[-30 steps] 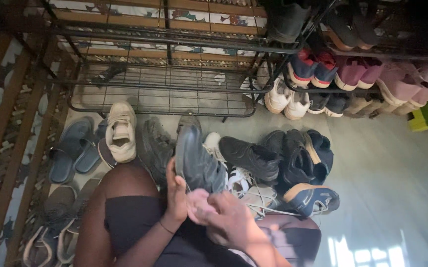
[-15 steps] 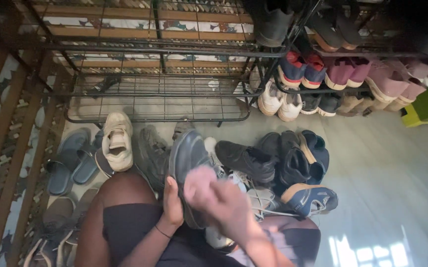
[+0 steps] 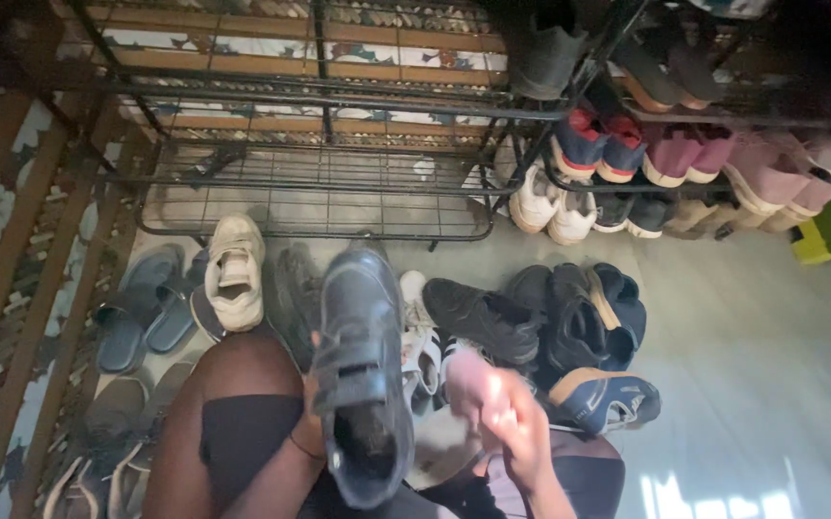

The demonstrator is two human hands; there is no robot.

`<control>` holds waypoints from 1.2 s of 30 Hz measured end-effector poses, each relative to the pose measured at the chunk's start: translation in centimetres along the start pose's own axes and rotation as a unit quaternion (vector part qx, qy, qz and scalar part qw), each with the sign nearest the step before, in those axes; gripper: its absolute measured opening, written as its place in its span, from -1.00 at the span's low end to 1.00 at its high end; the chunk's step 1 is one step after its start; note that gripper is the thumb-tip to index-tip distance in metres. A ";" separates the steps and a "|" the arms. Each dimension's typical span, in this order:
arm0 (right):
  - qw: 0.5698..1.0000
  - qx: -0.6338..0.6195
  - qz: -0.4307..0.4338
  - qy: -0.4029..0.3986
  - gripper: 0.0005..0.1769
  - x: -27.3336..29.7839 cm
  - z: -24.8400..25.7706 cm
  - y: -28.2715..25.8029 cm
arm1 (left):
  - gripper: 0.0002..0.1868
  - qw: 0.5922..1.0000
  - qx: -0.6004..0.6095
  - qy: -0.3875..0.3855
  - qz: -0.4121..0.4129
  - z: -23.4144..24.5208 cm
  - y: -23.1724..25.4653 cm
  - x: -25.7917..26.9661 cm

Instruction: Cleaning shoes with a cloth and organizing them on a shoe rack.

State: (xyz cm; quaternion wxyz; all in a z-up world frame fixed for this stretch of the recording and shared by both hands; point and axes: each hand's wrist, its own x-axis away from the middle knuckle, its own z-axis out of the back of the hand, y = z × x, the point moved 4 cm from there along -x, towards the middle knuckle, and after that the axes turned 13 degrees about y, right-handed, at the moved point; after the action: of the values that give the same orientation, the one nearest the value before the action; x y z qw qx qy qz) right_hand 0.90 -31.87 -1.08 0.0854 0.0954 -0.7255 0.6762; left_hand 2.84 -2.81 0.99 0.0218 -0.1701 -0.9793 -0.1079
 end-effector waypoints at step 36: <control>0.917 -0.020 0.378 0.127 0.25 -1.8 -7.1 -0.7 | 0.57 0.536 -0.737 0.085 -0.402 -8.3 -2.2 1.1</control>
State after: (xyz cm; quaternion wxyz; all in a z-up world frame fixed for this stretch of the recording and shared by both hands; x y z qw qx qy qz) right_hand 2.76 -24.82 -0.34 -0.0828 -0.2742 -0.7043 0.6495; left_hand 1.09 -6.32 8.68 -0.0735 0.2960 -0.5119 -0.8030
